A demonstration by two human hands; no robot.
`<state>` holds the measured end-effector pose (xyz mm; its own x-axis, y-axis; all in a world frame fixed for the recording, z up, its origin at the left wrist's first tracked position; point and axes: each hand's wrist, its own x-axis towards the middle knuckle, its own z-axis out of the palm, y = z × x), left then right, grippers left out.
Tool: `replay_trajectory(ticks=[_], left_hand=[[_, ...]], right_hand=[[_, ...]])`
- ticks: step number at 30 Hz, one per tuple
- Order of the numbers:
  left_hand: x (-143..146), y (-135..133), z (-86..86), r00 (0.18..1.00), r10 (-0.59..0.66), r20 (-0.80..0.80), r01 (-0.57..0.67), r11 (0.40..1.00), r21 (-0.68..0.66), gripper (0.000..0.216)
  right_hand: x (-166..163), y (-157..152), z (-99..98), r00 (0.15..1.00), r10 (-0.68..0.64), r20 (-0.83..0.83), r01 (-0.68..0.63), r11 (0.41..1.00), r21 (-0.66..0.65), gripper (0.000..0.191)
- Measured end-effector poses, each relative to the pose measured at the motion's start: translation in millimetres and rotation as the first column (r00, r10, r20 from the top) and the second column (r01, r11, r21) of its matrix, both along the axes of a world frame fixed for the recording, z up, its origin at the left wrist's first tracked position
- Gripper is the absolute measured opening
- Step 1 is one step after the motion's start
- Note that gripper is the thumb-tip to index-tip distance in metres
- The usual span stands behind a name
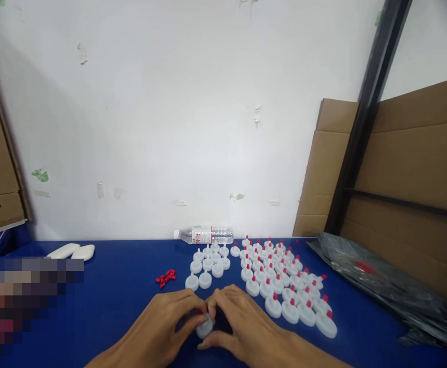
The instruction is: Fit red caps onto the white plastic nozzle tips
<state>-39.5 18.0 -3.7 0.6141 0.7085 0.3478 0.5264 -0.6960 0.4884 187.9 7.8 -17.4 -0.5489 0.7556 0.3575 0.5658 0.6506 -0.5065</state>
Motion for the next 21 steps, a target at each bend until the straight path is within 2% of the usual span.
replay_trajectory(ticks=[3,6,10,14,17,21], left_hand=[[1,-2,-1.5,0.996,-0.026,0.091,0.024,0.999,0.022,0.016],[-1,1,-1.8,0.988,0.019,0.154,-0.032,0.996,0.08,0.015],[-4,6,-0.7,0.982,0.045,0.185,-0.081,0.977,0.195,0.018],[-4,7,0.7,0.991,-0.006,0.132,-0.04,0.939,0.341,0.029],[-4,5,1.7,0.997,-0.026,0.072,-0.005,0.918,0.396,0.034],[-3,4,1.6,0.999,0.036,0.03,-0.045,0.904,0.426,0.04]], right_hand=[[-3,-1,2.7,0.999,-0.006,-0.044,0.006,1.0,0.004,0.032],[-1,0,8.8,0.985,-0.053,-0.166,0.048,0.998,-0.033,0.028],[4,4,12.0,0.929,-0.045,-0.367,0.019,0.997,-0.074,0.037],[4,5,5.9,0.933,-0.02,-0.36,0.006,0.999,-0.039,0.039],[6,3,3.1,0.967,0.026,-0.252,0.003,0.993,0.116,0.036],[9,-1,7.7,0.984,0.13,-0.119,-0.075,0.92,0.385,0.021]])
